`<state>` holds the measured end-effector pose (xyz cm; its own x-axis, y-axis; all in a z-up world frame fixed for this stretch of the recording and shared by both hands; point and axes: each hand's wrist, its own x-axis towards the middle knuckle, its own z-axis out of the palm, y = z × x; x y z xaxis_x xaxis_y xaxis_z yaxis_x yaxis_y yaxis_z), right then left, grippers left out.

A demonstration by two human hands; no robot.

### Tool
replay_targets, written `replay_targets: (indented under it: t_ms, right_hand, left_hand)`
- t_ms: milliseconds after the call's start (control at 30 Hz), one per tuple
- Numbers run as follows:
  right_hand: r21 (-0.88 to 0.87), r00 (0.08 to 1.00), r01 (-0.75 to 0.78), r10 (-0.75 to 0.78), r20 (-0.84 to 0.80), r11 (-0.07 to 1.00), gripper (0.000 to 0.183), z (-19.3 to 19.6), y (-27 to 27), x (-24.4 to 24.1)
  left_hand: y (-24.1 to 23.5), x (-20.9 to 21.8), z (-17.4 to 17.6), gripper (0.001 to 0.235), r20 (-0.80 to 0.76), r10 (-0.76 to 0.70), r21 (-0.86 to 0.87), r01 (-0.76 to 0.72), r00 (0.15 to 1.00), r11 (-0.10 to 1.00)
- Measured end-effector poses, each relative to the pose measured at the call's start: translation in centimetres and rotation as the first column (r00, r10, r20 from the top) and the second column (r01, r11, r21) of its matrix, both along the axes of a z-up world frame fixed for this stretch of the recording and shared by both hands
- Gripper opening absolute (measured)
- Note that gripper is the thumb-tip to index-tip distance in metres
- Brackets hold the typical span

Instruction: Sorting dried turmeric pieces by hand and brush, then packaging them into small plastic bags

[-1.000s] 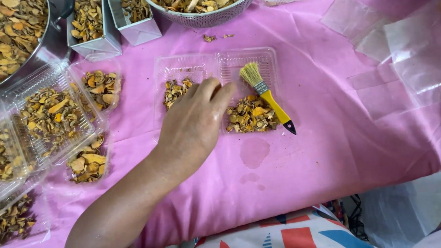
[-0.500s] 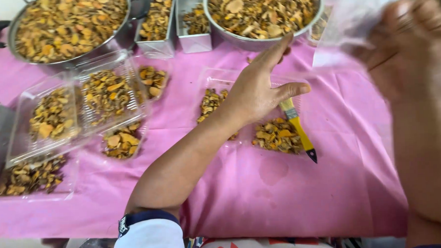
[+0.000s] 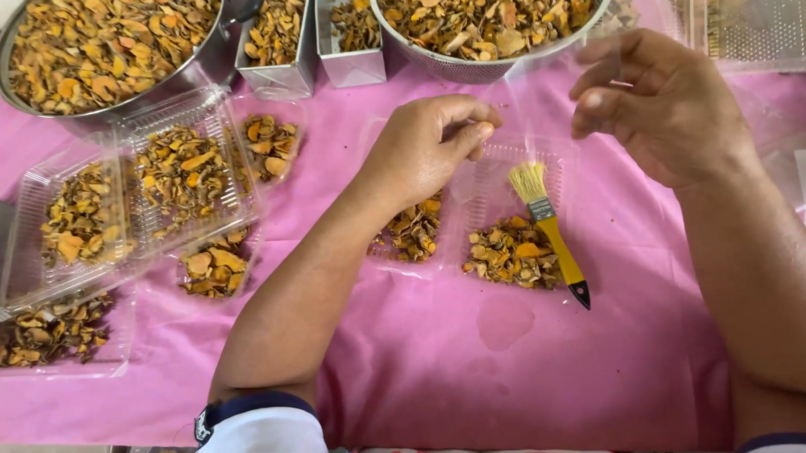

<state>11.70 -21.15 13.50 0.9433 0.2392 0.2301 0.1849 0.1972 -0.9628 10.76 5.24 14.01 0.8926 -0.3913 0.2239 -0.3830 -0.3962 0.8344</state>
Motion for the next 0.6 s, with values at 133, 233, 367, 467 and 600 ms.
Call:
replay_targets:
  t_ms: [133, 233, 367, 467, 600]
  right_hand:
    - [-0.371, 0.946, 0.246, -0.139, 0.293, 0.895, 0.012, -2.4, -0.4, 1.4]
    - [-0.278, 0.965, 0.209, -0.152, 0.212, 0.938, 0.012, -3.0, -0.1, 1.8]
    - [-0.283, 0.976, 0.186, -0.144, 0.161, 0.941, 0.012, -3.0, 0.8, 0.9]
    - [-0.21, 0.986, 0.139, -0.115, 0.124, 0.968, 0.017, -3.9, 1.4, 1.0]
    - [-0.428, 0.971, 0.195, -0.11, 0.214, 0.882, 0.022, -4.7, 1.9, 1.2]
  left_hand:
    - [0.2, 0.4, -0.4, 0.018, -0.019, 0.096, 0.217, -0.09, 0.995, 0.972]
    - [0.8, 0.8, -0.1, 0.013, 0.124, 0.123, 0.191, -0.146, 0.985, 0.971]
    - [1.7, 1.4, -0.2, 0.017, 0.088, 0.163, 0.166, -0.176, 0.983, 0.97]
    - [2.2, 1.6, 0.1, 0.016, 0.033, 0.198, 0.307, -0.198, 0.98, 0.931]
    - [2.9, 1.9, -0.1, 0.017, 0.068, 0.222, 0.4, -0.23, 0.973, 0.887]
